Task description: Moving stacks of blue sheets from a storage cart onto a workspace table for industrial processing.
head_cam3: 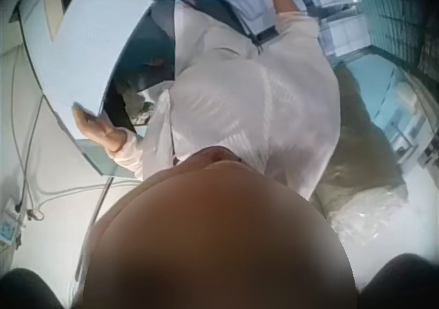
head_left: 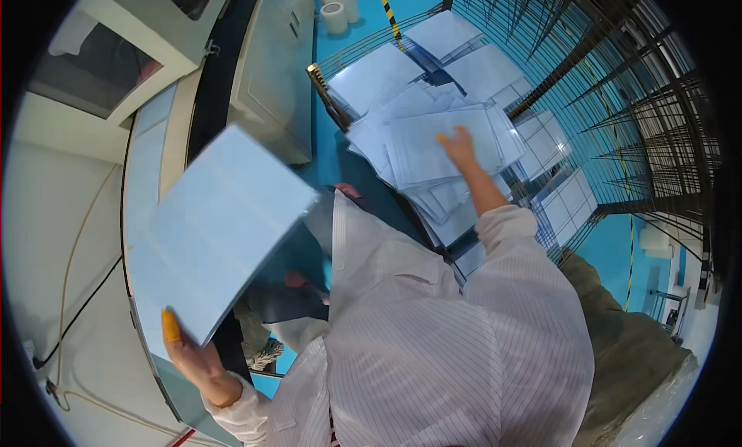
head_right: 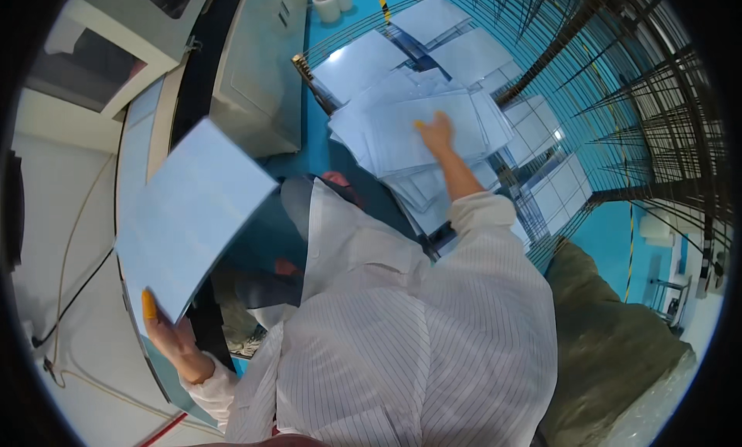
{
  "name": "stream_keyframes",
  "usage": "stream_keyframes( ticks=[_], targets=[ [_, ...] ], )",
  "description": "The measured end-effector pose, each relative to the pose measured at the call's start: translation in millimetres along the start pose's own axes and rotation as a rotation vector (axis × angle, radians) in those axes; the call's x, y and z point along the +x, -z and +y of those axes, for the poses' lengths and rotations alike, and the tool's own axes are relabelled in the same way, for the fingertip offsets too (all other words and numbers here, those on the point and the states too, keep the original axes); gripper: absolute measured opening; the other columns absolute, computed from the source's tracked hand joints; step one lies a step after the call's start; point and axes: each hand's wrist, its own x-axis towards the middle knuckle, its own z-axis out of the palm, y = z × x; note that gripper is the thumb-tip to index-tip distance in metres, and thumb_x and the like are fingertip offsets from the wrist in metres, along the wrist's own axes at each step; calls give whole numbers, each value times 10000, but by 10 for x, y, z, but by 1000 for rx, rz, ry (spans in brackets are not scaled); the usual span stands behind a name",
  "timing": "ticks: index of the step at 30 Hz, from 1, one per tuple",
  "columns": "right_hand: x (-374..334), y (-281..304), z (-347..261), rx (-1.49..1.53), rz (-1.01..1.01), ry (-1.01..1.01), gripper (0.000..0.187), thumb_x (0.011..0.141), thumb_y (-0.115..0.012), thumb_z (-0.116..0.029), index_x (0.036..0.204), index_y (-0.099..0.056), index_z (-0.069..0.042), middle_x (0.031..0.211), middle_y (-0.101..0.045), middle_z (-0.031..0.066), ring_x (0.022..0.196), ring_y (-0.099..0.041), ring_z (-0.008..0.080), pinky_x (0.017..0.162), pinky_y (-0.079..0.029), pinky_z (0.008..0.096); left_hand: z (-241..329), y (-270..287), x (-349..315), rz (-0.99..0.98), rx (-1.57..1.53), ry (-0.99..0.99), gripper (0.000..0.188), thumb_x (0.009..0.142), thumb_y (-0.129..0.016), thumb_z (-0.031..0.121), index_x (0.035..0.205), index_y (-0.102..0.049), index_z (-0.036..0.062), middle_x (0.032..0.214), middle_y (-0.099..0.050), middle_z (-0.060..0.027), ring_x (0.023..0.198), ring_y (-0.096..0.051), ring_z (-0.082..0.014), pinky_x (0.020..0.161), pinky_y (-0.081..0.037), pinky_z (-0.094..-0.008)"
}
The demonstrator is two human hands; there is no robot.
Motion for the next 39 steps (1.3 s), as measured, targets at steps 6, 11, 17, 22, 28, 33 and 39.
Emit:
stream_keyframes(
  ticks=[6,11,17,22,28,33,39],
  targets=[
    [264,439,832,-383,-272,-328,1098,510,-686,-676,1194,-378,126,1199,-446,274,1120,-441,392,926,-389,403,256,231,-124,313,78,-123,359,888,-351,122,1198,-458,-24,1161,-536,-128,1056,-527,-265,884,-451,-372],
    [455,526,650,-471,-444,-305,1120,498,-667,-711,1196,-394,121,1212,-440,257,1146,-414,396,946,-375,414,468,810,-373,425,39,-245,344,868,-349,98,1153,-493,-30,1146,-541,-144,1037,-536,-265,872,-465,-375],
    [544,1036,1775,-645,-496,-139,1046,519,-648,-728,1138,-493,101,1144,-537,238,1077,-513,334,889,-429,382,687,1501,-246,616,-40,-232,298,901,-419,158,1131,-507,-9,1127,-543,-107,1040,-512,-213,909,-404,-352],
    [208,1114,526,598,-739,-448,421,685,-722,-380,914,-621,-41,812,-567,30,725,-509,137,636,-405,256,866,2607,-1176,906,1,-395,174,882,-460,135,990,-549,33,930,-598,-74,902,-556,-210,833,-448,-381],
    [-487,1790,64,527,-647,126,434,828,-491,-211,1217,-489,-19,1167,-483,135,1078,-460,263,906,-373,334,712,2981,-1407,1059,34,-223,297,827,-333,47,1047,-531,32,943,-575,-82,863,-568,-211,762,-477,-359],
    [-700,2020,-805,413,-589,156,523,792,-555,-262,1257,-454,-46,1269,-425,214,1136,-439,342,943,-387,396,531,2865,-1297,1073,369,-292,341,809,-417,-19,1135,-512,-45,899,-572,-92,725,-528,-146,667,-421,-218],
    [-160,1656,-413,312,-646,367,588,799,-550,-235,1323,-352,-54,1298,-373,220,1169,-393,342,998,-343,408,472,2762,-1026,1031,1268,-165,646,777,-631,391,1200,-448,-62,1156,-502,-238,1090,-479,-329,918,-363,-370]
  ],
)
